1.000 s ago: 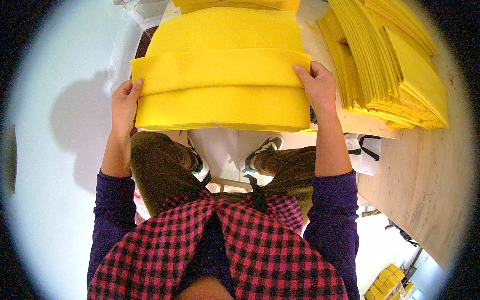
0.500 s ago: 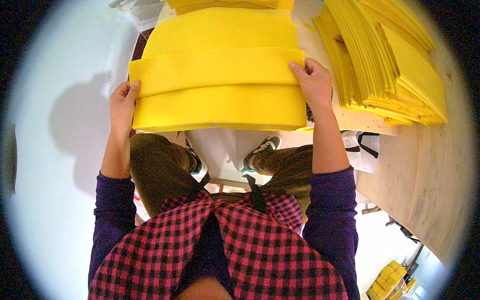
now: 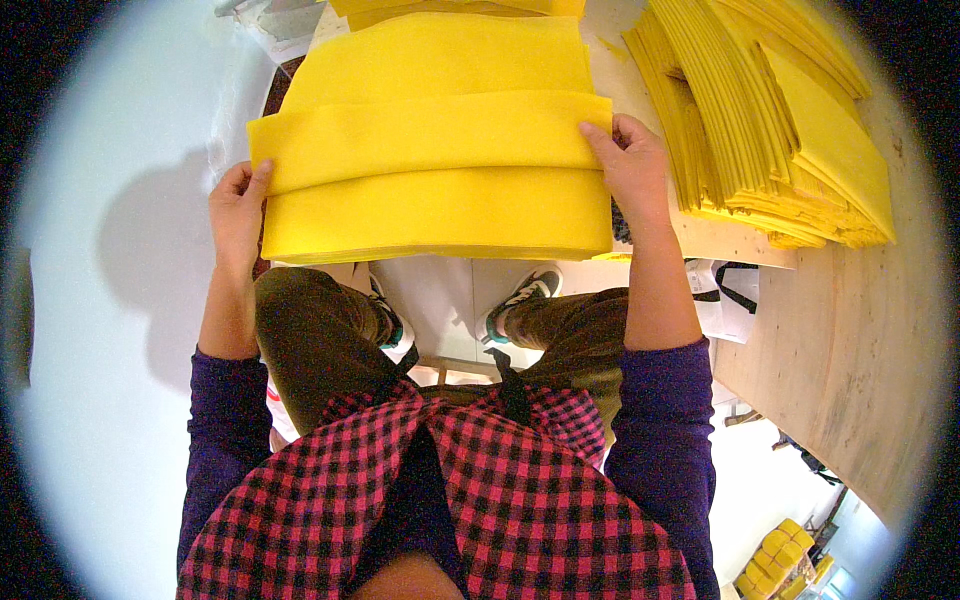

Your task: The person repeatedly folds large yellow sheets in half and stacks them on a table. The person handles the sheets by hand, aligning edges and pressing folds to create a growing stack of folded sheets.

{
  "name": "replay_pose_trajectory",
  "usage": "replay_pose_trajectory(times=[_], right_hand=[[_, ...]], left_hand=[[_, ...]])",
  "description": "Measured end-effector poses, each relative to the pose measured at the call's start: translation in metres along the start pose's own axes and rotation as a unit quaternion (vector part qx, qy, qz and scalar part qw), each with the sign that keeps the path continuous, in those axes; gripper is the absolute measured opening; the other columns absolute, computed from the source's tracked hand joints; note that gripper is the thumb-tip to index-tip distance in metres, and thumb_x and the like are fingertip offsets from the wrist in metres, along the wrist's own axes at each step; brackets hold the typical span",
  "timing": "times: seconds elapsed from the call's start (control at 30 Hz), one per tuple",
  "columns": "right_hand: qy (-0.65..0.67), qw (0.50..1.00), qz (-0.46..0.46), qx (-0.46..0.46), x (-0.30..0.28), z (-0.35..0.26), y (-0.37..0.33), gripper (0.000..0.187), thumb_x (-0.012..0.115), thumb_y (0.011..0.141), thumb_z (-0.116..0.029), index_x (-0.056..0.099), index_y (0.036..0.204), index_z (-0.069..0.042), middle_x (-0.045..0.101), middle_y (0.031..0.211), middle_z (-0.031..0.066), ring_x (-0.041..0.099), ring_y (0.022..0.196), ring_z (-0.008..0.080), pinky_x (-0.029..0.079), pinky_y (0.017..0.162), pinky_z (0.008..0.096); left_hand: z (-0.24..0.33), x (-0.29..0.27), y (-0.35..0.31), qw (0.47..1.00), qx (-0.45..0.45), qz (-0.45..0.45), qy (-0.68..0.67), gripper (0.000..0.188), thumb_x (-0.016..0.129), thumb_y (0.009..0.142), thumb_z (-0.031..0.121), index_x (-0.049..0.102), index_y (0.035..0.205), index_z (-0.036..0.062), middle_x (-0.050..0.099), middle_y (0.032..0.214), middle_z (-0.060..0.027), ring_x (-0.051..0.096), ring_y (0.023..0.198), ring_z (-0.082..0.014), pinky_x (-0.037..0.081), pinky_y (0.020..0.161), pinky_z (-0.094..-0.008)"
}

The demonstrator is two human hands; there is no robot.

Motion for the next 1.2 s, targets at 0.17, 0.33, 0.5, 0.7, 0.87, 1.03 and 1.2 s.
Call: replay_pose_trajectory(times=[0.17,0.33,0.5,0.7,0.87,1.03,1.2], right_hand=[[-0.013,0.999,-0.022,-0.027,-0.015,-0.022,0.004,0.02,0.067,0.087,-0.021,0.066,0.095,-0.002,0.062,0.076,-0.0015,0.053,0.063,0.0058,0.042,0.056,0.022],[-0.054,0.993,-0.079,0.072,-0.035,-0.042,0.017,0.017,0.066,0.087,-0.021,0.062,0.091,-0.004,0.061,0.076,-0.0013,0.055,0.063,0.0072,0.042,0.056,0.0206],[0.105,0.993,-0.053,-0.01,-0.03,-0.068,0.044,0.015,0.062,0.091,-0.018,0.06,0.089,-0.003,0.063,0.08,0.0032,0.066,0.077,0.0122,0.051,0.068,0.0227],[0.179,0.956,-0.017,-0.23,-0.068,-0.117,0.05,0.015,0.053,0.094,-0.009,0.06,0.094,0.003,0.067,0.104,0.0167,0.067,0.093,0.0213,0.05,0.088,0.0297],[0.008,0.968,-0.028,-0.248,-0.064,-0.077,0.002,0.01,0.057,0.088,0.003,0.062,0.095,-0.001,0.066,0.109,0.012,0.063,0.1,0.0188,0.048,0.091,0.0286],[0.006,0.967,-0.144,-0.21,-0.027,-0.011,-0.034,0.022,0.054,0.085,0.01,0.063,0.098,-0.004,0.065,0.113,0.009,0.06,0.108,0.0193,0.046,0.094,0.0296],[0.035,0.972,-0.136,-0.19,-0.022,0.012,-0.043,0.019,0.053,0.086,0.009,0.063,0.098,-0.003,0.066,0.113,0.0082,0.061,0.106,0.0188,0.045,0.094,0.0285]], left_hand=[[0.016,-0.01,0.009,1.0,0.014,-0.005,-0.028,0.023,0.066,0.089,0.02,0.065,0.092,-0.0028,0.063,0.076,-0.0027,0.052,0.063,-0.0059,0.042,0.056,-0.0217],[0.036,-0.025,0.03,0.995,-0.03,-0.064,-0.065,0.02,0.066,0.088,0.022,0.064,0.091,0.0015,0.06,0.068,0.0004,0.047,0.052,-0.0056,0.035,0.047,-0.0198],[0.066,-0.019,0.076,0.98,0.061,-0.123,-0.146,0.024,0.06,0.091,0.02,0.059,0.102,-0.0004,0.067,0.094,-0.0102,0.067,0.083,-0.0163,0.051,0.079,-0.0261],[0.115,-0.048,0.104,0.903,0.291,-0.133,-0.287,0.027,0.056,0.093,0.013,0.056,0.114,-0.004,0.065,0.105,-0.0133,0.063,0.102,-0.0223,0.047,0.096,-0.0336],[0.059,-0.043,0.072,0.927,0.32,-0.171,-0.092,0.019,0.056,0.087,0.001,0.064,0.104,-0.0008,0.064,0.112,-0.0135,0.06,0.106,-0.0237,0.045,0.097,-0.0364],[-0.02,-0.017,0.042,0.953,0.156,-0.241,-0.1,0.016,0.058,0.083,-0.006,0.067,0.095,-0.0023,0.064,0.111,-0.0134,0.061,0.102,-0.0216,0.049,0.092,-0.0324],[-0.036,-0.013,0.036,0.948,0.099,-0.239,-0.187,0.017,0.059,0.081,-0.008,0.066,0.095,-0.0039,0.063,0.113,-0.0152,0.061,0.103,-0.0242,0.05,0.093,-0.0346]])
Point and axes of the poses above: each hand's wrist, its own y-axis towards the middle knuckle, its own x-axis out of the palm, z = x × y, the point moved 4 cm from there along y, towards the middle knuckle
